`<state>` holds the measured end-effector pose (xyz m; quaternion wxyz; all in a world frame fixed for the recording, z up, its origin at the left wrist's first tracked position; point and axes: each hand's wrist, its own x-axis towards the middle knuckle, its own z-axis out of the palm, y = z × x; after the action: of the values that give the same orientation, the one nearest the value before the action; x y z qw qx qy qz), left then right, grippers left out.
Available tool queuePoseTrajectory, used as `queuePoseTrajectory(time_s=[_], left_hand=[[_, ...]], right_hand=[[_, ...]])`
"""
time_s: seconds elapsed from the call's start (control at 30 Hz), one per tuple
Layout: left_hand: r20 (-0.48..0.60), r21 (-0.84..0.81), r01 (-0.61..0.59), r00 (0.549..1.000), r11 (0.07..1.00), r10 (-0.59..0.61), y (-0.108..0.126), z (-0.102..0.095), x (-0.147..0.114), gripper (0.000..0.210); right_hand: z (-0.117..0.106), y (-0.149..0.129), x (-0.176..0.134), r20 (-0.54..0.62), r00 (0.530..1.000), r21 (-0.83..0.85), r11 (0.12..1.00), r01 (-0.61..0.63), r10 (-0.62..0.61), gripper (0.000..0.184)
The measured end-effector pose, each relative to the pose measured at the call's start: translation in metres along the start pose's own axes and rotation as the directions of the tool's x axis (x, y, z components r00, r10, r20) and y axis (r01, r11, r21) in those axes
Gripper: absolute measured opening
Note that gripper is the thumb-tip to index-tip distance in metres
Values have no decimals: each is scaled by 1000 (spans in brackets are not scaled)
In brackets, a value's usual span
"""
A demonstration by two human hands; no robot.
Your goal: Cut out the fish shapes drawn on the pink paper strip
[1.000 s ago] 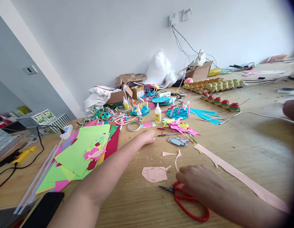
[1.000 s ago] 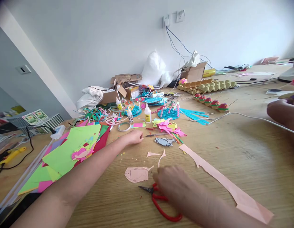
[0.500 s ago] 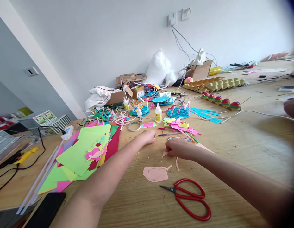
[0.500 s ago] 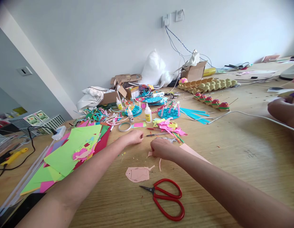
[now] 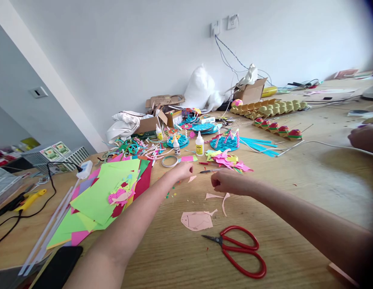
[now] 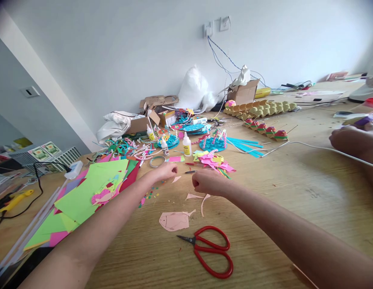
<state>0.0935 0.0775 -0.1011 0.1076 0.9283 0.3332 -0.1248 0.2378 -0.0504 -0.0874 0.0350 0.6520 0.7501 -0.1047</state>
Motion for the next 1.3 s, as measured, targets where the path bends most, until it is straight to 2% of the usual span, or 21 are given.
queuePoseTrajectory(time_s=[0.1, 0.3, 0.6, 0.73, 0.87, 1.0, 1.1, 1.2, 1.3], left_hand=[[4, 16, -10, 1000, 1000, 10, 1, 2, 0, 32], [4, 53, 12, 1000, 999, -12, 11, 8, 3, 32], [-33, 10, 51, 998, 999, -50, 13, 12, 4, 32], [-36, -84, 43, 998, 996, -46, 8, 9, 5, 33], [-49, -246, 30, 998, 969, -44, 4, -1, -1, 30], [-33, -458, -45, 999, 888, 34, 9, -6, -16, 29], [-66, -563, -106, 994, 819, 83, 15, -2, -26, 29], [-114, -595, -96, 993, 798, 34, 14, 4, -28, 21], [-138, -573, -32, 989, 819, -58, 6, 9, -28, 18]], right_hand=[[5, -8, -2, 16, 1000, -24, 1000, 10, -10, 18], [7, -25, -2, 54, 999, -89, 996, 1, 4, 24], [3, -27, -4, 66, 998, -79, 997, -11, 16, 24], [4, -24, -6, 41, 999, -44, 999, -10, 12, 23], [-3, -12, -6, -23, 1000, 12, 1000, -14, 14, 24], [-15, 0, 1, -78, 997, 89, 996, 7, 0, 23], [-23, -1, 10, -89, 996, 126, 992, 21, -10, 23], [-28, -10, 20, -90, 996, 128, 991, 27, -15, 23], [-28, -17, 30, -90, 996, 106, 994, 24, -15, 21]])
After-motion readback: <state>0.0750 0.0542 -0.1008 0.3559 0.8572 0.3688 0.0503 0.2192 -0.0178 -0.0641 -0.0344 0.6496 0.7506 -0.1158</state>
